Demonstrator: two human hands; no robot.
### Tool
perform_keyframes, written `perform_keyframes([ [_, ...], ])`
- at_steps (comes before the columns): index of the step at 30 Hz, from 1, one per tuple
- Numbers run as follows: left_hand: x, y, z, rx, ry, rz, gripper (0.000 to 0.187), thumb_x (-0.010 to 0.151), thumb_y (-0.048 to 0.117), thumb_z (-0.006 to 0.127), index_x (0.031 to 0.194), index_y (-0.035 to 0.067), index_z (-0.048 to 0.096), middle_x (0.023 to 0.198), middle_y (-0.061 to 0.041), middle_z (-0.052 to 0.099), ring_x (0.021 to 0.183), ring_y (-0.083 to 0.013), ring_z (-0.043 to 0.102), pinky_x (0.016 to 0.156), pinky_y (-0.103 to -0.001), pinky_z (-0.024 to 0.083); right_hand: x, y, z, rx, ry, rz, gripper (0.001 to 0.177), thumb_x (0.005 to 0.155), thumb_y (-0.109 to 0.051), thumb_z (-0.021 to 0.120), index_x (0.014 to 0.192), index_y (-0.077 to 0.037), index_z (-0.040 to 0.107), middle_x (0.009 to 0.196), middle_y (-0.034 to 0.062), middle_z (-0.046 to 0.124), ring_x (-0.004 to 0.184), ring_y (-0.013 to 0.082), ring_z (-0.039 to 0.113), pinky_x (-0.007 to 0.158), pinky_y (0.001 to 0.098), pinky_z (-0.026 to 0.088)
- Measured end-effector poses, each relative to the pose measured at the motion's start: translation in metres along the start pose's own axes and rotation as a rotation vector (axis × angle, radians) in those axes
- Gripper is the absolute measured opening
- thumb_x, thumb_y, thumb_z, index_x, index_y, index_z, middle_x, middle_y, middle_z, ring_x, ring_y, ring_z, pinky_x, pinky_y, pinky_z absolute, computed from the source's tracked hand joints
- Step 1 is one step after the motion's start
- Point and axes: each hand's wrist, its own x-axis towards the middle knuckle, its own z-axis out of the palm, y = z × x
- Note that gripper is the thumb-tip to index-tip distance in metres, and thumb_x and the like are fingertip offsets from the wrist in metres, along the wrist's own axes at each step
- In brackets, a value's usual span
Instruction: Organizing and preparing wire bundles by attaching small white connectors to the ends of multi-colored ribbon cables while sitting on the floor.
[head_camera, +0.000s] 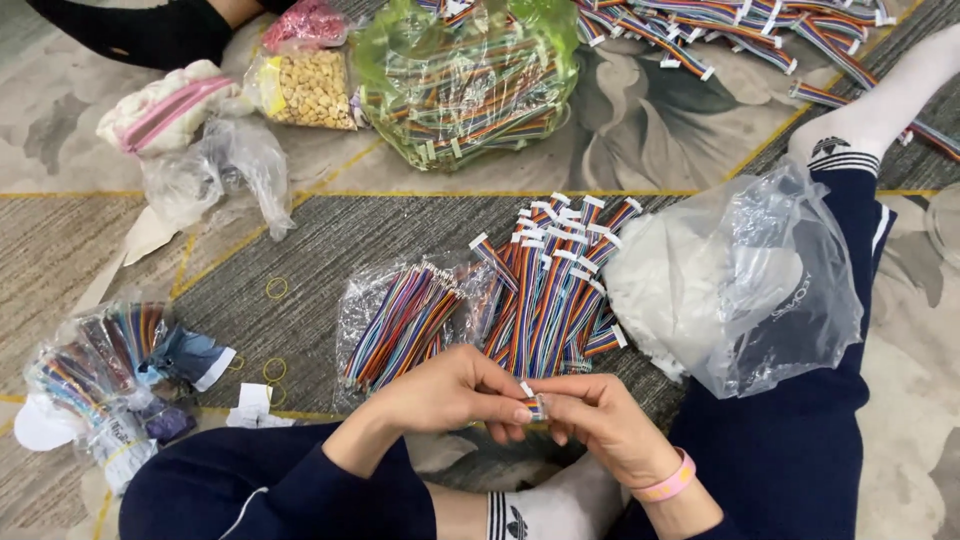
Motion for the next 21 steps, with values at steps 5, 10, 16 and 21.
perform_keyframes([
  [5,0.01,0.0,-0.009,0.039,-0.09,0.02,0.013,0.084,0.004,0.063,0.089,-0.006,0.07,0.074,-0.01,0.068,0.061,-0.0125,0.062,0.058,-0.022,0.053,0.013,0.013,-0.019,0.143,-0.016,0.093,0.018,0.078,0.005,0.063,0.095,0.009,0.068,0.072,0.0166,0.065,0.05,0.0162,0.051,0.047,0.0235,0.041],
  [10,0.008,-0.002,-0.021,-0.066,-0.02,-0.078,0.012,0.081,0.001,0.064,0.083,-0.009,0.07,0.069,-0.015,0.068,0.055,-0.015,0.062,0.054,-0.023,0.053,0.019,0.008,-0.013,0.311,-0.001,0.122,0.017,0.08,0.004,0.061,0.094,0.008,0.066,0.08,0.0171,0.066,0.056,0.0174,0.054,0.051,0.0257,0.044],
  [16,0.012,-0.015,-0.026,-0.053,-0.036,-0.042,0.014,0.08,0.006,0.068,0.087,-0.006,0.07,0.069,-0.019,0.07,0.058,-0.0203,0.069,0.057,-0.026,0.056,0.018,0.008,-0.008,0.168,0.063,0.044,0.024,0.073,0.004,0.066,0.096,0.01,0.069,0.07,0.0177,0.062,0.055,0.0166,0.054,0.047,0.0265,0.043],
  [21,0.015,-0.018,-0.026,-0.087,-0.039,-0.093,0.014,0.079,0.005,0.069,0.087,-0.007,0.07,0.068,-0.02,0.069,0.057,-0.0215,0.069,0.055,-0.026,0.056,0.015,0.005,-0.006,0.137,0.037,0.001,0.021,0.073,0.005,0.067,0.094,0.01,0.069,0.068,0.0154,0.062,0.054,0.0158,0.055,0.047,0.0258,0.043],
])
